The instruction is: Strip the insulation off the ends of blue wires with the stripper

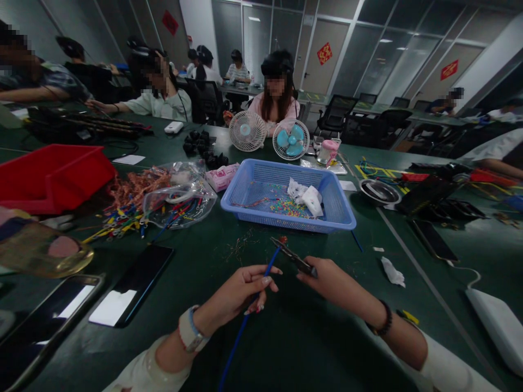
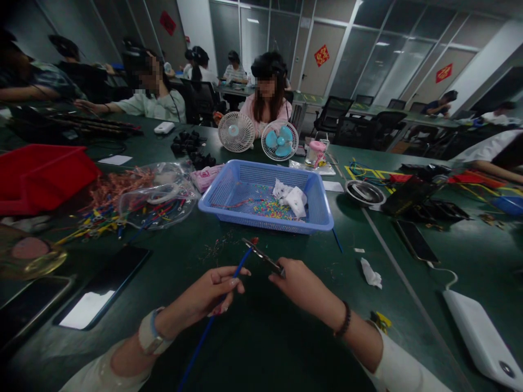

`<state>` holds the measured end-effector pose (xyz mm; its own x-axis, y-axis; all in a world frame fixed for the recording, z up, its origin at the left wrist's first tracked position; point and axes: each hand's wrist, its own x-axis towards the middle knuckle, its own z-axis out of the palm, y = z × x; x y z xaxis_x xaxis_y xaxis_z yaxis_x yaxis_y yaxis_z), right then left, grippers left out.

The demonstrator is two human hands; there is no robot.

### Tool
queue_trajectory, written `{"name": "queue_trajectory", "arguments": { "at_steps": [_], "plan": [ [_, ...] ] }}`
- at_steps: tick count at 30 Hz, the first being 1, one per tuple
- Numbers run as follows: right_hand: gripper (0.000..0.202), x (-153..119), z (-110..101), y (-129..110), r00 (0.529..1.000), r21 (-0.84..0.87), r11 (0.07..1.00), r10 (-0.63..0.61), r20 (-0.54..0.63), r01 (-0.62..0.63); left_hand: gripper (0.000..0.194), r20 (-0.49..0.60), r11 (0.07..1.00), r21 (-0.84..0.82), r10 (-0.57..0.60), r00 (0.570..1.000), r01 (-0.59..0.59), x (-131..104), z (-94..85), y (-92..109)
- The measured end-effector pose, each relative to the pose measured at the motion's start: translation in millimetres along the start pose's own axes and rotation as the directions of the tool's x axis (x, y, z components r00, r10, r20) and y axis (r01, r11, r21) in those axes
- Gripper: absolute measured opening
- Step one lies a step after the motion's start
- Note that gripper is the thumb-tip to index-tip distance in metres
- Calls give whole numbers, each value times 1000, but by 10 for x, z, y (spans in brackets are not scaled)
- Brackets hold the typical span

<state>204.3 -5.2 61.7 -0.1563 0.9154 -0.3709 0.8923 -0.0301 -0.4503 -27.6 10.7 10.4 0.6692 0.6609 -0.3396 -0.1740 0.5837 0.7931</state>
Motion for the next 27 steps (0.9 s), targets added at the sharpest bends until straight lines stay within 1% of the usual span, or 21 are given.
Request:
{"name": "queue_trajectory", "arguments": {
  "at_steps": [4,7,9,11,13,15,18,20,22,24,27],
  "plan": [
    [24,8,3,61,996,118,993,-34,79,25,37,19,998,55,2,1000,-3,-22,-10,11],
    [20,25,22,105,983,277,958,-119,141,76,37,52,996,90,3,999,-8,-28,-28,21],
    [17,25,28,120,964,386,918,-174,201,85,37,77,993,119,4,997,-14,-27,-43,30],
    [17,13,27,124,941,468,883,-187,284,34,36,100,987,157,9,995,-25,-24,-58,43],
    [21,-7,23,128,914,530,847,-175,366,-50,35,120,980,197,16,993,-40,-20,-75,58],
    [25,-23,22,139,885,595,796,-193,425,-112,33,142,972,230,21,990,-53,-14,-96,74],
    [29,-29,39,168,821,702,682,-272,502,-203,30,165,962,263,26,986,-69,-3,-134,92],
    [29,-25,63,186,768,748,590,-313,559,-304,28,170,958,276,28,985,-75,3,-158,98],
    [28,-19,98,195,728,776,482,-342,594,-407,28,167,955,286,27,986,-74,7,-176,97],
    [28,-14,145,198,701,795,363,-380,603,-487,28,155,952,298,30,988,-75,10,-186,92],
    [28,-6,239,196,661,801,199,-472,584,-565,30,131,944,317,50,990,-90,17,-197,79]
  ]
}}
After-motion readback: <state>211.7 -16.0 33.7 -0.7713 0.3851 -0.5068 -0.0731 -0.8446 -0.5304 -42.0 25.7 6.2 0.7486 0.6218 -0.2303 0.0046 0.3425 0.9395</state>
